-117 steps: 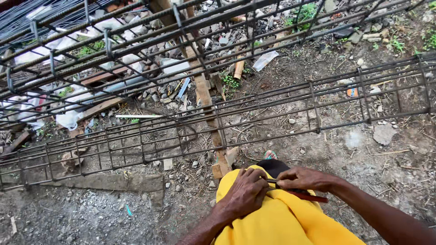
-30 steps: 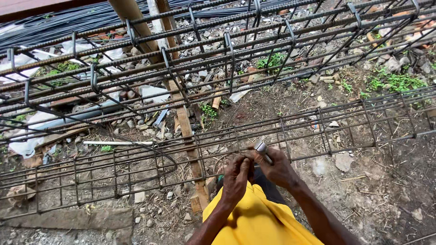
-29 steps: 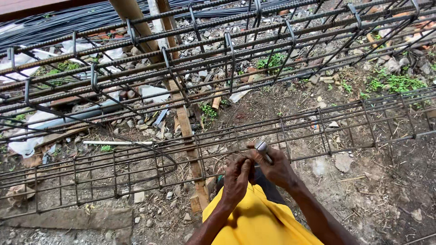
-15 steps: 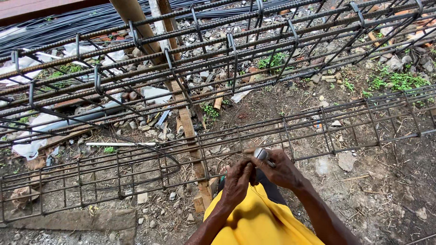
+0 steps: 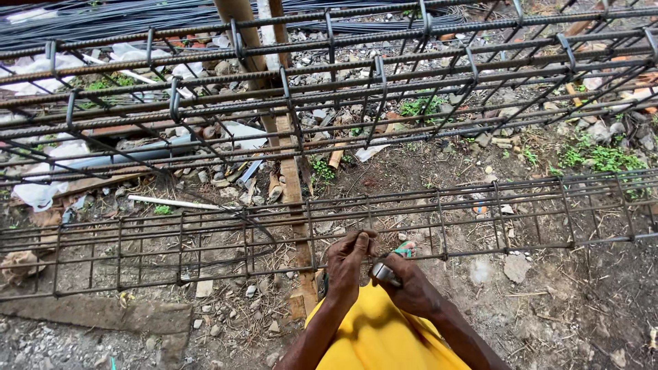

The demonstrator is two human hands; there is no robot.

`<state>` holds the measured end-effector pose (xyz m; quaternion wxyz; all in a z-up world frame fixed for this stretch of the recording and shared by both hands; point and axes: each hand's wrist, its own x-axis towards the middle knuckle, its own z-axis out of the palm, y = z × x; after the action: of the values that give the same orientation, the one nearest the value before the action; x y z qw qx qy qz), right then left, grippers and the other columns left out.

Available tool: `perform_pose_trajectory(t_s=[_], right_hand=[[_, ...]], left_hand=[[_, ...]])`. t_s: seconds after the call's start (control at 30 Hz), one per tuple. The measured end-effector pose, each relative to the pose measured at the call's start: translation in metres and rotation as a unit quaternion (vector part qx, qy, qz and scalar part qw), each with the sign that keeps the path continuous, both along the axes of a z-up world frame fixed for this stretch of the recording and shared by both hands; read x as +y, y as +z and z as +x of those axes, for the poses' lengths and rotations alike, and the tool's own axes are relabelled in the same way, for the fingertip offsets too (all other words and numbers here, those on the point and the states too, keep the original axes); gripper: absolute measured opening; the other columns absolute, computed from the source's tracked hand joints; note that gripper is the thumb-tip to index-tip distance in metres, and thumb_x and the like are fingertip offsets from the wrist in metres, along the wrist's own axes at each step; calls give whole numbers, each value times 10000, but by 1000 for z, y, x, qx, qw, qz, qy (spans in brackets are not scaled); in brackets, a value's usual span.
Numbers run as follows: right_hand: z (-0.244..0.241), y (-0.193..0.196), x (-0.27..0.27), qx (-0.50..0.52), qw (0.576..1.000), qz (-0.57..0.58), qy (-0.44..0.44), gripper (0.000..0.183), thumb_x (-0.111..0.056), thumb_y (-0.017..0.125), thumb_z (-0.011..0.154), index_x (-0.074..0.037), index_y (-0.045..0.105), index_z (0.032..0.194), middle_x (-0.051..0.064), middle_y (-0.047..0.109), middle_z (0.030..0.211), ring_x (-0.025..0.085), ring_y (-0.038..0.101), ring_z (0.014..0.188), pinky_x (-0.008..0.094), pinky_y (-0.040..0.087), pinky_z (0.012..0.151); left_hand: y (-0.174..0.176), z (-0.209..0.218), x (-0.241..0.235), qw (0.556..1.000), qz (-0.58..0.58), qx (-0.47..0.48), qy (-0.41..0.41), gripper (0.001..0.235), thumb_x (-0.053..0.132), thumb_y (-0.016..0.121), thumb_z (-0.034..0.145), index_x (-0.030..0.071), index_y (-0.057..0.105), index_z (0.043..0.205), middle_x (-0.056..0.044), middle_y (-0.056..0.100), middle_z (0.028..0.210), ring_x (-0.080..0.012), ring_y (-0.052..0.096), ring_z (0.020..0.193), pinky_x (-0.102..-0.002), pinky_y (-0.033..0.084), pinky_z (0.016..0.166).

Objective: The person is working on a construction site, using a hammer to secure wire ties around a grid of steel rebar. The camera is mounted on the person's head, providing a first-person view of the repetitive task of hammering the ties to fasten the rebar mesh.

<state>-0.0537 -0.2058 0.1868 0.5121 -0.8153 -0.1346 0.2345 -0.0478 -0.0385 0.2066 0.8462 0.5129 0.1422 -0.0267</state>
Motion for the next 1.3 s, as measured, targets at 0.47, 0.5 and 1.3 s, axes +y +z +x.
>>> perform_pose_trajectory(t_s=[0.47,0.5,1.3], right_hand=[[5,2,-9,-169,971,70,-154,152,-30,622,923,-110,614,794,-35,557,692,72,453,579,256,342,481],[2,-4,-16,-168,971,69,-156,152,-30,622,923,-110,614,794,-35,557,692,72,453,579,256,342,481],[-70,-64,-165,-125,965,-212,96,411,-188,735,829,-173,681,1236,46,807,1036,156,802,766,329,683,716]], left_hand=[[20,13,10,993,20,-118,-14,197,151,576,1003,21,719,1037,-118,760,902,-224,738,854,-374,603,903],[16,16,11,993,19,-117,-17,197,151,576,1003,21,719,1037,-118,760,902,-224,738,854,-374,603,903],[-45,60,-17,996,34,80,36,339,347,479,1069,107,677,934,48,460,592,-68,399,448,-235,347,335]])
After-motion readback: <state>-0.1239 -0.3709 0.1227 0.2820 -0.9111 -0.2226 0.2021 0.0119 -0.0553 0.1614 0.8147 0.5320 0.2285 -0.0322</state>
